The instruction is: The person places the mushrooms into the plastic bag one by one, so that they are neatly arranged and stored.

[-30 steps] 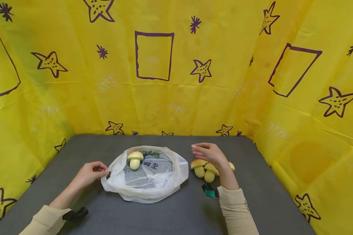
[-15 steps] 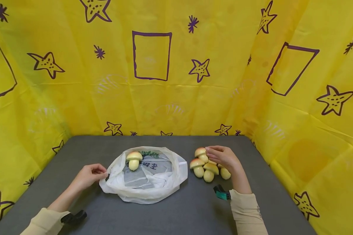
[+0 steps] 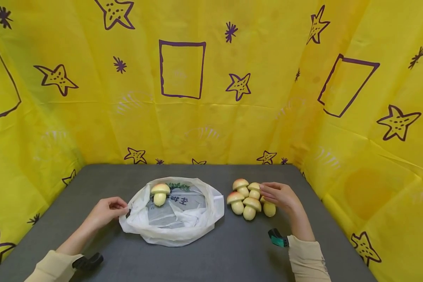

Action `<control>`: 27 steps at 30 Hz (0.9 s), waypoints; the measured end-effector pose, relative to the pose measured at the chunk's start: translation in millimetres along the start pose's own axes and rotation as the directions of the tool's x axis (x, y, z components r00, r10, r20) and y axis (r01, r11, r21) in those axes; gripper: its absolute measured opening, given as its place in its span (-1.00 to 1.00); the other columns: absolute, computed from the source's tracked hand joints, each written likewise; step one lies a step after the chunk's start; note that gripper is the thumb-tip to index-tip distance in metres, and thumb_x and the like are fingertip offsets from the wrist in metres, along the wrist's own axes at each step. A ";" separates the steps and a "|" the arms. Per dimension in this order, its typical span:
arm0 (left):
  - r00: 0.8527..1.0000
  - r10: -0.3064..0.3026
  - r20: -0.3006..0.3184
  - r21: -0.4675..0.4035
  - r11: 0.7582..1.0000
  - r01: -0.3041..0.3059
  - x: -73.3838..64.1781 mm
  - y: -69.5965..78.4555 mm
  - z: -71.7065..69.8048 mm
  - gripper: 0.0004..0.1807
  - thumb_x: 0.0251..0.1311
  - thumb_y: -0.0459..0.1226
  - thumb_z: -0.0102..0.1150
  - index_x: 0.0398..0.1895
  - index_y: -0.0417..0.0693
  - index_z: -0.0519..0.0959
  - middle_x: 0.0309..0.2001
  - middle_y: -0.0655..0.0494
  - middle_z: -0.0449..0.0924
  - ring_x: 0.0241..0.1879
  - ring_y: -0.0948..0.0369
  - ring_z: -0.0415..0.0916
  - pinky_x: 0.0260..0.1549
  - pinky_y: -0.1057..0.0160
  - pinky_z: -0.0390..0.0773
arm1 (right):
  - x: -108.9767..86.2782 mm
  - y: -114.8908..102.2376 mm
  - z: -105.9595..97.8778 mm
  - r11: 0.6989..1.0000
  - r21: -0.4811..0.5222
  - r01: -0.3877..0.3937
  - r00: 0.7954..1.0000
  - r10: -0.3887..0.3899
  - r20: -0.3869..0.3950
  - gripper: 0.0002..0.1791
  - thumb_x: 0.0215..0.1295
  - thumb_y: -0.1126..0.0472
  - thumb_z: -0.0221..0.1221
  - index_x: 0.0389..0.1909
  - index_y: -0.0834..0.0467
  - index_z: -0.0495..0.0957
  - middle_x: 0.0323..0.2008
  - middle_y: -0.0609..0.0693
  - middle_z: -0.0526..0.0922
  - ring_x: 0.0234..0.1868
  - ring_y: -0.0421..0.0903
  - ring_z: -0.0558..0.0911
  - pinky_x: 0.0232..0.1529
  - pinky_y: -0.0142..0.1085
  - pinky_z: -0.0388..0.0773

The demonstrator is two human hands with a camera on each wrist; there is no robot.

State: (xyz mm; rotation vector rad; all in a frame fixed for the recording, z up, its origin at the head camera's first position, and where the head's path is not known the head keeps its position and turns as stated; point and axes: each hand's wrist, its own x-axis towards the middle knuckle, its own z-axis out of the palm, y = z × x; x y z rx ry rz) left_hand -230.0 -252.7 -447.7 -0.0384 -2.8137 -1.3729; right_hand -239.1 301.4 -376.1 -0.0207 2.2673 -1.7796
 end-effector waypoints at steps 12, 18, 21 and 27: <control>1.000 -0.006 -0.005 -0.008 1.000 0.006 -1.0 -2.3 4.0 -0.82 0.07 -0.29 0.32 -0.34 -0.22 0.59 -0.48 0.05 0.52 -0.51 0.19 0.39 -0.54 0.31 0.45 | -11.9 22.4 -18.9 0.997 -0.046 -0.057 0.998 0.056 -0.040 -0.24 0.39 0.04 0.05 0.32 0.53 0.05 0.21 0.33 0.42 0.07 -0.13 0.60 0.17 -0.13 0.43; 1.000 -0.011 -0.011 -0.015 1.000 0.011 -1.4 -2.6 4.1 -0.84 0.07 -0.30 0.31 -0.34 -0.23 0.59 -0.48 0.04 0.52 -0.50 0.19 0.39 -0.54 0.31 0.45 | -14.6 37.8 -26.2 0.996 -0.050 -0.070 0.997 0.068 -0.047 -0.25 0.40 0.06 0.04 0.31 0.57 0.05 0.19 0.34 0.44 0.08 -0.08 0.61 0.16 -0.11 0.43; 1.000 -0.012 -0.010 -0.013 1.000 0.012 -1.5 -2.4 3.2 -0.84 0.07 -0.30 0.31 -0.34 -0.22 0.59 -0.48 0.04 0.52 -0.50 0.18 0.39 -0.54 0.31 0.45 | -16.9 44.5 -28.7 0.993 -0.078 -0.086 0.995 0.081 -0.061 -0.25 0.39 0.05 0.05 0.29 0.57 0.07 0.17 0.35 0.45 0.10 -0.02 0.59 0.15 -0.11 0.45; 1.000 -0.011 -0.007 -0.010 1.000 0.011 -1.3 -3.0 2.9 -0.83 0.06 -0.29 0.32 -0.34 -0.22 0.60 -0.47 0.03 0.53 -0.50 0.18 0.39 -0.54 0.31 0.45 | -20.7 61.0 -35.1 0.992 -0.089 -0.091 0.995 0.087 -0.052 -0.29 0.39 0.10 0.06 0.23 0.63 0.13 0.08 0.32 0.54 0.04 -0.02 0.63 0.08 -0.16 0.51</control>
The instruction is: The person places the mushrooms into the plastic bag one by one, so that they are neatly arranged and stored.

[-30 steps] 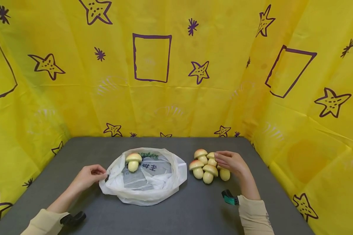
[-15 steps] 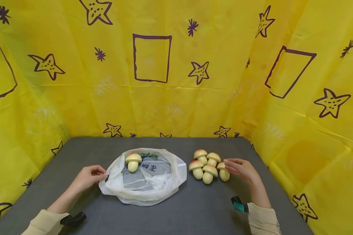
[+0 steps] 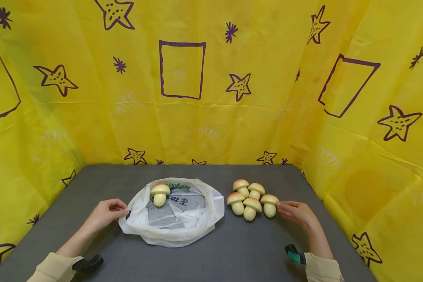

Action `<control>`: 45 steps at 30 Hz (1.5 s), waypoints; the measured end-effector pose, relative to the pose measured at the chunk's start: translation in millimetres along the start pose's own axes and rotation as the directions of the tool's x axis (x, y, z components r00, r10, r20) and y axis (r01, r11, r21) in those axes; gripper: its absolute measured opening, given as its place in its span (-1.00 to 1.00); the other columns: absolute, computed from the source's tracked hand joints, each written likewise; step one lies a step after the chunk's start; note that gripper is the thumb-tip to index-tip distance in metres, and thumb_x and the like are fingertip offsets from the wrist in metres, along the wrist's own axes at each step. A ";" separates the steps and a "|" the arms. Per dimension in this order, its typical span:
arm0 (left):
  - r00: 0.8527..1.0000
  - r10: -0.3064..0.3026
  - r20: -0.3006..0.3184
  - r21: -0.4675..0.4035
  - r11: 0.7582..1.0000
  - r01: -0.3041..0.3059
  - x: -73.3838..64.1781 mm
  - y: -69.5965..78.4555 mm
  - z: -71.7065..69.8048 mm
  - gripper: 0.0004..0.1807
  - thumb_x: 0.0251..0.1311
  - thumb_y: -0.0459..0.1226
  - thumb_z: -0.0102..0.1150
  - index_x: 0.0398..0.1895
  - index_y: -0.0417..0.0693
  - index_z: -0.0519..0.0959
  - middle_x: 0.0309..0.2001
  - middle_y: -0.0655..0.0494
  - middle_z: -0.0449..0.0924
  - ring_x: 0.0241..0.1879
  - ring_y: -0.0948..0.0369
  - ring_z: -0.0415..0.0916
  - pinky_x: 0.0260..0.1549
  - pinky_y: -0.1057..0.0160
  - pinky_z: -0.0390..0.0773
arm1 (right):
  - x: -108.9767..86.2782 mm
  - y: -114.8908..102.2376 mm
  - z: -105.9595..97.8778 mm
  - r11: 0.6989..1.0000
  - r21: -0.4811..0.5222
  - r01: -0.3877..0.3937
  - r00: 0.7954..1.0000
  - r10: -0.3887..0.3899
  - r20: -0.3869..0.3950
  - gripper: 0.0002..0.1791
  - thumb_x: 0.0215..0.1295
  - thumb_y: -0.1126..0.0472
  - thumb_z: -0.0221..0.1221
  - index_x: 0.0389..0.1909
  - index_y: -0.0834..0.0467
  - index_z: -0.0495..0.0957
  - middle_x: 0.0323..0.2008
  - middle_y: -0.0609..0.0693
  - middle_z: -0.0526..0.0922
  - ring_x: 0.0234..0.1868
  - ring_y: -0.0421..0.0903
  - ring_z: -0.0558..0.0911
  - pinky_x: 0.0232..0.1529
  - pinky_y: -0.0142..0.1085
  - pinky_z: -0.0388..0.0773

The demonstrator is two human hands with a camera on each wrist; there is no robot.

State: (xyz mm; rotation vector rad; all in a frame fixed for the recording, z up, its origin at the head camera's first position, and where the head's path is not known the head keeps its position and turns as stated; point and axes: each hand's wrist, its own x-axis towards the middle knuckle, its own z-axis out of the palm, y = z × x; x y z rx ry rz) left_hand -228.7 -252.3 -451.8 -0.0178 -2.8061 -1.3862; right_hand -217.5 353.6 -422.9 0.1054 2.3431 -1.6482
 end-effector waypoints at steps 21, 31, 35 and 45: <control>1.000 0.008 0.004 -0.013 1.000 -0.007 0.2 -3.1 2.1 -0.84 0.06 -0.31 0.32 -0.35 -0.22 0.60 -0.48 0.04 0.55 -0.51 0.20 0.42 -0.53 0.30 0.46 | 19.2 23.1 16.6 0.986 -0.040 -0.164 0.983 0.160 -0.091 -0.08 0.25 -0.08 0.18 0.30 0.57 0.08 0.21 0.43 0.36 0.05 -0.03 0.59 -0.01 -0.20 0.57; 1.000 0.010 -0.002 0.001 1.000 -0.010 1.9 -0.3 1.5 -0.85 0.06 -0.31 0.31 -0.34 -0.21 0.60 -0.47 0.04 0.54 -0.50 0.20 0.41 -0.53 0.30 0.46 | 24.4 14.8 25.6 0.969 -0.139 -0.206 0.972 0.186 -0.140 -0.01 0.22 -0.17 0.17 0.32 0.54 0.07 0.25 0.49 0.27 0.15 0.22 0.49 -0.01 -0.15 0.56; 1.000 0.004 0.003 -0.002 1.000 -0.004 1.5 -0.6 2.0 -0.84 0.06 -0.30 0.32 -0.34 -0.21 0.60 -0.47 0.04 0.54 -0.51 0.20 0.41 -0.53 0.30 0.46 | 27.6 15.3 26.3 0.967 -0.149 -0.209 0.972 0.188 -0.143 0.00 0.21 -0.16 0.18 0.31 0.55 0.06 0.26 0.51 0.22 0.23 0.29 0.40 0.02 -0.13 0.55; 1.000 -0.002 0.009 0.003 1.000 0.002 2.2 -0.5 3.3 -0.84 0.05 -0.30 0.32 -0.35 -0.22 0.60 -0.48 0.05 0.55 -0.50 0.19 0.41 -0.53 0.30 0.45 | 26.7 16.3 21.8 0.975 -0.102 -0.197 0.976 0.185 -0.116 -0.04 0.22 -0.10 0.20 0.30 0.57 0.06 0.29 0.50 0.20 0.21 0.26 0.43 0.02 -0.15 0.55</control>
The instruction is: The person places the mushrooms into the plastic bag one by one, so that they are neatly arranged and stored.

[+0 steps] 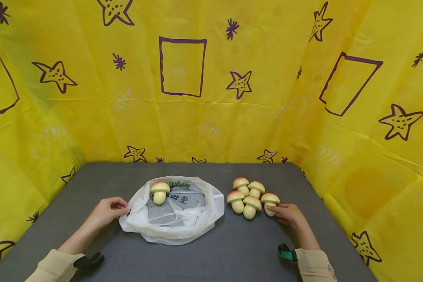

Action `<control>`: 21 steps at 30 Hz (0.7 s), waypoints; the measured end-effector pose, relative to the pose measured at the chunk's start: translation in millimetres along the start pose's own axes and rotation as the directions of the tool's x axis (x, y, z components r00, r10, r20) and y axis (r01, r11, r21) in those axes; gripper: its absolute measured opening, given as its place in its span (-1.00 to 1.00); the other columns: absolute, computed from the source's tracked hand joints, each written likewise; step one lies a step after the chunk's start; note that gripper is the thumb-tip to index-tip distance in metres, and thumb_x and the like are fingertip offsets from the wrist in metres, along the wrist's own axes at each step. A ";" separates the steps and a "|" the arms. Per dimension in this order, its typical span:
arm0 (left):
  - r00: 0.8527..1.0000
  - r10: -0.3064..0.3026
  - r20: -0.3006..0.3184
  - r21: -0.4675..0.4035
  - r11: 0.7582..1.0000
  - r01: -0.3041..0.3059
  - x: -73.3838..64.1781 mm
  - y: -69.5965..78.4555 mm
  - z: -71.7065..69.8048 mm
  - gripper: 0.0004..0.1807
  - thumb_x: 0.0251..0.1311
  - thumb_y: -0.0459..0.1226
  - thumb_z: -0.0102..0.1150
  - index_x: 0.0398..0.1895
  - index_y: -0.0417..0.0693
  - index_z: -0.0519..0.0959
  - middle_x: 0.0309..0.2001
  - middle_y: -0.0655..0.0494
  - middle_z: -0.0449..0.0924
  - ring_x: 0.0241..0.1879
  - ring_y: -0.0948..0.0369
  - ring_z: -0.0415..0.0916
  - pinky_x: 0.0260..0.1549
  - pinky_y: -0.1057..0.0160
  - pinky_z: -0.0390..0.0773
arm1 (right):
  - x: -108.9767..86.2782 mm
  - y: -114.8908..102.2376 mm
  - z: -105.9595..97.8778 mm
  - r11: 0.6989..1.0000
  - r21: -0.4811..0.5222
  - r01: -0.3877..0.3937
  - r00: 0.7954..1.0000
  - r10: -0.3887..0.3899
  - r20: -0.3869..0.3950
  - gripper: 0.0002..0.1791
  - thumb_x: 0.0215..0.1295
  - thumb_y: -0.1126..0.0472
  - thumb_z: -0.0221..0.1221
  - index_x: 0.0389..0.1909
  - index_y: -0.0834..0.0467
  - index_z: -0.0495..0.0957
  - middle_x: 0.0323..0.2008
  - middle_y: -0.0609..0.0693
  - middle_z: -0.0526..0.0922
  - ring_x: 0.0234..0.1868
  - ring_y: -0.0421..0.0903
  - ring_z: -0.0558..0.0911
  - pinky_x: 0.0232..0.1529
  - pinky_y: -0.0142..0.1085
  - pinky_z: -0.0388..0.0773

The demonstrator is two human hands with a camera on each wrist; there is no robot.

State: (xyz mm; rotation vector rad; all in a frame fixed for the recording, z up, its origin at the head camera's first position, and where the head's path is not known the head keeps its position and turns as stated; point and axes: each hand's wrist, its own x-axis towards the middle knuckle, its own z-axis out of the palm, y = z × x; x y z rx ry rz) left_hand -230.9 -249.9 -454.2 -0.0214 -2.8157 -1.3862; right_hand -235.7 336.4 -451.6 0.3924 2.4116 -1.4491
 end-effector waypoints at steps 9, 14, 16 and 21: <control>1.000 -0.017 0.005 -0.004 1.000 0.017 0.5 0.8 2.5 -0.84 0.05 -0.31 0.32 -0.33 -0.22 0.59 -0.48 0.04 0.53 -0.50 0.17 0.40 -0.55 0.30 0.45 | -6.3 1.1 -3.8 0.997 0.077 0.018 1.000 -0.018 0.004 -0.08 0.21 -0.03 0.23 0.27 0.61 0.10 0.22 0.50 0.31 0.02 0.06 0.61 -0.05 -0.20 0.58; 1.000 -0.016 0.004 -0.007 1.000 0.016 1.2 1.2 2.7 -0.84 0.06 -0.31 0.32 -0.33 -0.22 0.59 -0.47 0.04 0.53 -0.50 0.18 0.40 -0.54 0.30 0.45 | -11.3 -2.3 -5.5 0.995 0.093 0.042 0.999 -0.041 -0.004 -0.13 0.21 -0.01 0.24 0.25 0.60 0.16 0.05 0.37 0.51 -0.14 -0.14 0.65 -0.10 -0.24 0.60; 1.000 -0.015 0.001 -0.007 1.000 0.015 1.7 1.7 2.4 -0.84 0.06 -0.31 0.32 -0.33 -0.22 0.59 -0.47 0.04 0.53 -0.49 0.18 0.40 -0.54 0.30 0.45 | -14.1 -4.7 -6.2 0.994 0.097 0.053 0.999 -0.053 -0.005 -0.15 0.21 0.00 0.24 0.23 0.60 0.19 -0.07 0.22 0.60 -0.18 -0.18 0.65 -0.11 -0.25 0.60; 1.000 -0.018 0.004 -0.003 1.000 0.018 2.1 2.4 1.3 -0.84 0.06 -0.31 0.31 -0.33 -0.22 0.60 -0.47 0.04 0.53 -0.49 0.18 0.40 -0.53 0.30 0.45 | -20.6 -11.6 -8.1 0.993 0.089 0.082 0.997 -0.081 -0.009 -0.20 0.22 0.01 0.23 0.20 0.60 0.24 -0.23 0.02 0.66 -0.21 -0.18 0.67 -0.11 -0.22 0.61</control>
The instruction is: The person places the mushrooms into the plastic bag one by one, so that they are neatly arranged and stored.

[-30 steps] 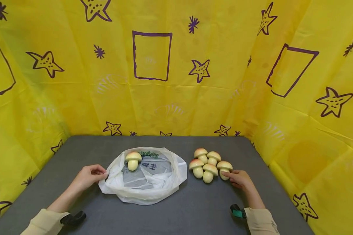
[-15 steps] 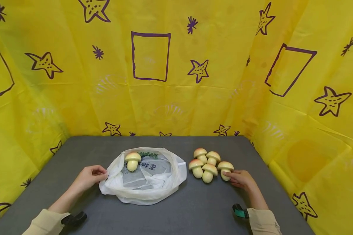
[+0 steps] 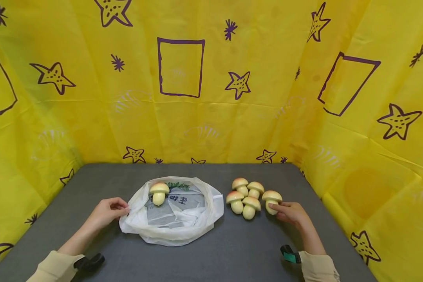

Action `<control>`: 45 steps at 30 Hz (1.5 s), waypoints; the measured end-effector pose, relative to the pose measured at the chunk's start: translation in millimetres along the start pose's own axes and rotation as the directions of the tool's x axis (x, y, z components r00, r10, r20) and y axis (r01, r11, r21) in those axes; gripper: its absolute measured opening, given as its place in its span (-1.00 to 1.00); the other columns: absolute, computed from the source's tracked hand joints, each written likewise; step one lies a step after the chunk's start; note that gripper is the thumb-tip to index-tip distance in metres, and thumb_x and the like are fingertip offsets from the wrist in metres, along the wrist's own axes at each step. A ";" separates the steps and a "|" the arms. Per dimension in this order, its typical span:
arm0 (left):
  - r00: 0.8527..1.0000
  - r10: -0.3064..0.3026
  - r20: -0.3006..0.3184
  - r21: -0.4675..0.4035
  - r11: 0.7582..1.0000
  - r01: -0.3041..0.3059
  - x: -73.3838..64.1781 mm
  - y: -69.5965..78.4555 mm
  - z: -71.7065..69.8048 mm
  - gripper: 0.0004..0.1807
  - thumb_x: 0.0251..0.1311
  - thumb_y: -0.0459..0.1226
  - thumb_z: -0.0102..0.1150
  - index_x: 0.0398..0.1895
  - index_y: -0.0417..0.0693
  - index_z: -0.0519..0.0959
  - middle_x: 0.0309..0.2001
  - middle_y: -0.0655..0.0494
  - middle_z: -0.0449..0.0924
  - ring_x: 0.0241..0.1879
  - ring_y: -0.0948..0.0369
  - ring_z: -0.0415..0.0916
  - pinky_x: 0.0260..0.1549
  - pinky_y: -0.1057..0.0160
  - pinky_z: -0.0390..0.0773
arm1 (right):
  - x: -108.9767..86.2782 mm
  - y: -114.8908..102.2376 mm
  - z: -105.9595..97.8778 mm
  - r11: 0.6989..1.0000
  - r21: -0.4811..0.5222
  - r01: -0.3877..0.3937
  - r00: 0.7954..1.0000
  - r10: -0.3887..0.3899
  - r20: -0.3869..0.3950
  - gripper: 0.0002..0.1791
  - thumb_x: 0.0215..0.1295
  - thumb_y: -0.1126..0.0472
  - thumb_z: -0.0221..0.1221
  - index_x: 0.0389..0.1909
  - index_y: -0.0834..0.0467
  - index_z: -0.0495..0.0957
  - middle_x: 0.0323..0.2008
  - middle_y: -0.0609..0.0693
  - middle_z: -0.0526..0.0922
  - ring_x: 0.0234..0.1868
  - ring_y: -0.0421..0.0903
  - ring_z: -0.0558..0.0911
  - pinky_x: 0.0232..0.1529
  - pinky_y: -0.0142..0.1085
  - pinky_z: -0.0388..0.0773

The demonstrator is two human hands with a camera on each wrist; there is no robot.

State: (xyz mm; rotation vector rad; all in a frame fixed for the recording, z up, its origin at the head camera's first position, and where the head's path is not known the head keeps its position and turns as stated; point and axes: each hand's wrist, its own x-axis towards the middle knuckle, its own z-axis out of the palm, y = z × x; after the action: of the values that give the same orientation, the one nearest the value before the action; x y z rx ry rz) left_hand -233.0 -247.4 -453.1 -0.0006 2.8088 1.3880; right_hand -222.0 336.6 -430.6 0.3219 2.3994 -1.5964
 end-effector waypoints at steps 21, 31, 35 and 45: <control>1.000 -0.001 0.011 0.000 1.000 0.001 0.3 1.4 -3.3 -0.80 0.09 -0.26 0.31 -0.30 -0.22 0.59 -0.45 0.03 0.54 -0.48 0.16 0.40 -0.52 0.28 0.47 | -10.9 -25.4 4.9 0.996 -0.067 0.057 0.998 -0.057 0.006 -0.12 0.27 -0.07 0.17 0.28 0.57 0.12 0.02 0.34 0.58 -0.01 0.08 0.65 -0.02 -0.15 0.56; 1.000 -0.002 -0.002 -0.006 1.000 0.002 -0.9 1.2 -1.0 -0.83 0.08 -0.30 0.30 -0.33 -0.22 0.59 -0.46 0.04 0.54 -0.49 0.17 0.40 -0.52 0.27 0.48 | -20.1 -46.4 19.6 0.992 -0.079 0.102 0.995 -0.100 0.026 -0.13 0.26 -0.10 0.17 0.29 0.52 0.17 0.16 0.40 0.45 0.07 0.13 0.60 0.05 -0.14 0.52; 1.000 0.005 -0.003 -0.011 1.000 -0.005 -0.4 0.9 -1.2 -0.84 0.08 -0.31 0.30 -0.33 -0.23 0.59 -0.46 0.04 0.54 -0.50 0.17 0.41 -0.52 0.27 0.48 | -21.3 -55.2 25.5 0.988 -0.094 0.122 0.992 -0.120 0.030 -0.15 0.25 -0.09 0.18 0.29 0.49 0.20 0.18 0.39 0.43 0.05 0.11 0.61 0.02 -0.17 0.54; 1.000 0.011 0.000 -0.018 1.000 -0.011 0.3 -0.1 -0.8 -0.85 0.08 -0.32 0.30 -0.33 -0.23 0.60 -0.47 0.04 0.54 -0.50 0.17 0.41 -0.53 0.28 0.48 | -18.6 -73.6 43.7 0.984 -0.107 0.142 0.989 -0.136 0.063 -0.15 0.26 -0.10 0.17 0.27 0.51 0.21 0.17 0.39 0.43 0.02 0.07 0.63 0.03 -0.16 0.54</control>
State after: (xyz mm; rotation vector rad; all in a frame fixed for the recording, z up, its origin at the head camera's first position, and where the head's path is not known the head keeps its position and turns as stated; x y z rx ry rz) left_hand -233.4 -248.1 -452.7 0.0156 2.8003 1.4152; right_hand -224.0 267.5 -377.0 0.0901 2.5039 -1.4981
